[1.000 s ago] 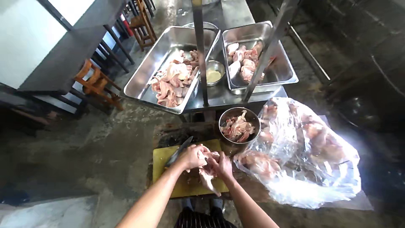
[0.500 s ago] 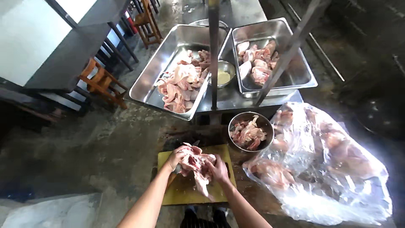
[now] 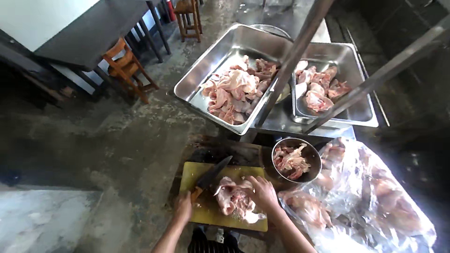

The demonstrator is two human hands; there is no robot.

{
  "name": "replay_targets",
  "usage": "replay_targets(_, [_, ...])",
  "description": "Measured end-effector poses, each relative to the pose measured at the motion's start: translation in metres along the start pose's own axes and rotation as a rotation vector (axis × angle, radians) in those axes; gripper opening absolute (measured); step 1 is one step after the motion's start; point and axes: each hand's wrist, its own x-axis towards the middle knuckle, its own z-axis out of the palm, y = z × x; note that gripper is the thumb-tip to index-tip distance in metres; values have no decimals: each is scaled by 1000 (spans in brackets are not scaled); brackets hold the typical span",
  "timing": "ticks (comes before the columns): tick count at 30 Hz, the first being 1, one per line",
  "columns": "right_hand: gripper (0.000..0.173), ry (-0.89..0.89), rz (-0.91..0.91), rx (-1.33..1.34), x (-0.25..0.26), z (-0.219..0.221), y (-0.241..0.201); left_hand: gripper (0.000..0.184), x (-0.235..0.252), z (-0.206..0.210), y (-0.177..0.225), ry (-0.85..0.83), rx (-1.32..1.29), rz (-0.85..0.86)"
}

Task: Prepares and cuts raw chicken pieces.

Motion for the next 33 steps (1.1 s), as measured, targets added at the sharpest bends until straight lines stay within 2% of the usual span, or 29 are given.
replay_targets(4, [46,-39,102,-3,-11,-5,-13,64,4,13,1,-60,-9,30])
replay_targets(7, [48,-66,184,18,-20,-5,-17,58,-9,0,12,-67,-124,-76])
replay_targets(10, [51,-96,238,47,-28,-6,-22,44,-53,-18,24,-47,-253,-113])
replay_targets(14, [53,-137,256,80,-34,-6,-40,51,-129,-9,35,-17,-351,46])
replay_targets(17, [54,-136,229,71,-35,-1,-53,54,-160,8,48,-18,-369,91])
replay_targets(21, [50,-108,209,62,-39,2,-57,48,-149,28,48,-70,-222,90])
replay_targets(24, [51,-77,202,62,-43,7,-51,47,-145,26,34,-114,-158,92])
replay_targets(30, [52,-40,224,71,-48,14,-49,46,-192,-2,23,-234,-84,-39])
replay_targets(33, [50,-21,192,45,-53,19,-50,45,-166,15,36,-213,-67,-22])
